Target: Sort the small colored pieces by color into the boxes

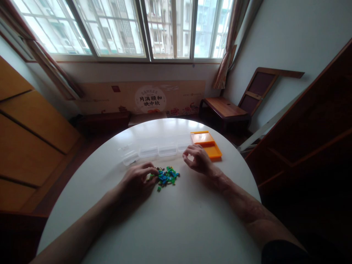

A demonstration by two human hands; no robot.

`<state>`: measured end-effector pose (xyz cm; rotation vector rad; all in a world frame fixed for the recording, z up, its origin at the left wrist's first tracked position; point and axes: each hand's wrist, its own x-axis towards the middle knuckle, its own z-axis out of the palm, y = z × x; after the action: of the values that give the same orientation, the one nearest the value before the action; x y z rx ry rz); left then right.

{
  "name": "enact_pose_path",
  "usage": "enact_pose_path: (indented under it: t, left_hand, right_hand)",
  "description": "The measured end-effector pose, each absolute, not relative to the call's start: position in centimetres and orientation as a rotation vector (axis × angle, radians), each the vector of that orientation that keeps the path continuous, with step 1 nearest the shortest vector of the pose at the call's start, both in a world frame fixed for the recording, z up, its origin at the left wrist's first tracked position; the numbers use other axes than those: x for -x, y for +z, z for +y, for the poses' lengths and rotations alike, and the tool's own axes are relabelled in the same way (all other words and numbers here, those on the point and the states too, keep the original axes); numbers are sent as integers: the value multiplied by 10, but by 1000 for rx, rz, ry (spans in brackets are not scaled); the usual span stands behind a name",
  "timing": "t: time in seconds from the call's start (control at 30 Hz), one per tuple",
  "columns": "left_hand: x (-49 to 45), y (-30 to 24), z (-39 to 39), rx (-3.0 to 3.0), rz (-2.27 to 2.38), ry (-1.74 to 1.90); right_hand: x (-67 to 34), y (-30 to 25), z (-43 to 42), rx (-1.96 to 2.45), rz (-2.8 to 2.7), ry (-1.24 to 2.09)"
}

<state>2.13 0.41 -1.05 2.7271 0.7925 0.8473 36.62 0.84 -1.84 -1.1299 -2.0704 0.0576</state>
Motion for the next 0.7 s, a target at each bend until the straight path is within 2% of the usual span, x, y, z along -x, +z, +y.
enact_pose_path:
  t: [0.47,0.7]
  left_hand:
    - [-22,-9,8,-2764,736,868]
    - [-25,-3,9,-2722,784,1020]
  right_hand:
    - [-357,-14,5,1019,-2110,140]
    - [-339,-6,-7,901,-2167,226]
